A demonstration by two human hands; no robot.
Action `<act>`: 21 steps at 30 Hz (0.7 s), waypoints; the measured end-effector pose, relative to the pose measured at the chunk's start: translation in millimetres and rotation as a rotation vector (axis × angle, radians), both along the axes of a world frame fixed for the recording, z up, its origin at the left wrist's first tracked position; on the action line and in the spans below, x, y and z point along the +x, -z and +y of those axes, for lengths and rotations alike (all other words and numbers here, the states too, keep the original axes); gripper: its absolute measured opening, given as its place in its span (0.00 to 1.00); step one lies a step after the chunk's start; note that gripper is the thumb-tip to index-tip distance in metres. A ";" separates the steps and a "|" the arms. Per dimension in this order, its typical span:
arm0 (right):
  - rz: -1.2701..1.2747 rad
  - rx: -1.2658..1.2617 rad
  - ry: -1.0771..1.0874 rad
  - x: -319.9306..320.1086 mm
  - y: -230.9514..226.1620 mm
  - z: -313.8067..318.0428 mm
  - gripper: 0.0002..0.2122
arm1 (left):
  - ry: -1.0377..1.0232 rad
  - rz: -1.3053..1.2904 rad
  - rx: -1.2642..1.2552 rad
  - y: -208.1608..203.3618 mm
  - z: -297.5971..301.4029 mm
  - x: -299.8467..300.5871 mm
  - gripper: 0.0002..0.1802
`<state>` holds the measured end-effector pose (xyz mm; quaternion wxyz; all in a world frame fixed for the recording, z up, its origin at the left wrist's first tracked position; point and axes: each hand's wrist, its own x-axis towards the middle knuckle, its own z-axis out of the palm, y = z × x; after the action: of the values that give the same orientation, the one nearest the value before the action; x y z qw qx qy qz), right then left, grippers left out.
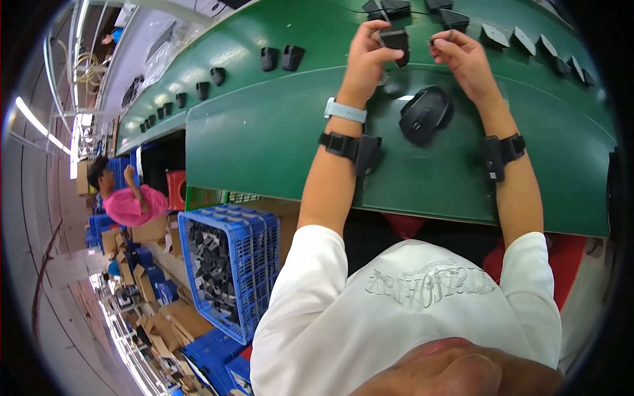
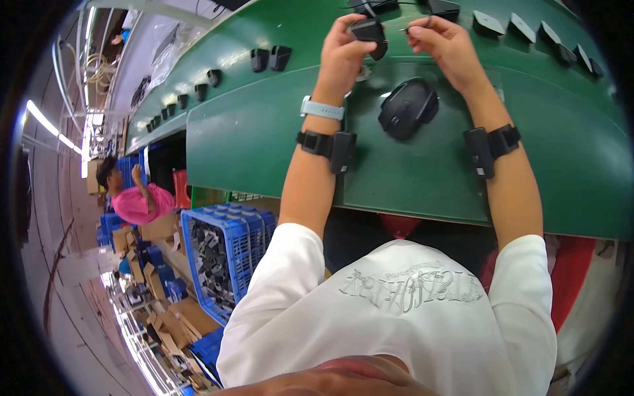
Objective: The person tests computer mice and charging docks by plugging each dock into a cable, placing a mouse onto it, and observing the light colors. After each test, they disconnect the cable and place the items back on the workbench before repeating the process.
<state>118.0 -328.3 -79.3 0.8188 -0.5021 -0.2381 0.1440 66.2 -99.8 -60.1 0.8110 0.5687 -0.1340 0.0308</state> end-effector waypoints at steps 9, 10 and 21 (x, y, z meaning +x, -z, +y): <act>-0.092 -0.052 0.069 -1.2 3.7 3.9 0.08 | 0.097 0.171 0.103 -12.3 -5.5 -7.5 0.15; -0.095 -0.075 0.075 -2.3 2.5 4.9 0.08 | 0.089 0.183 0.112 -12.5 -6.5 -7.2 0.13; -0.141 -0.226 0.145 -12.3 -7.8 11.4 0.09 | 0.061 0.175 0.101 -9.8 -7.3 -4.8 0.11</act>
<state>105.7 -316.9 -71.4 0.7466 -0.6158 -0.2405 0.0745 61.4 -107.2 -50.2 0.7905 0.6049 -0.0814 -0.0504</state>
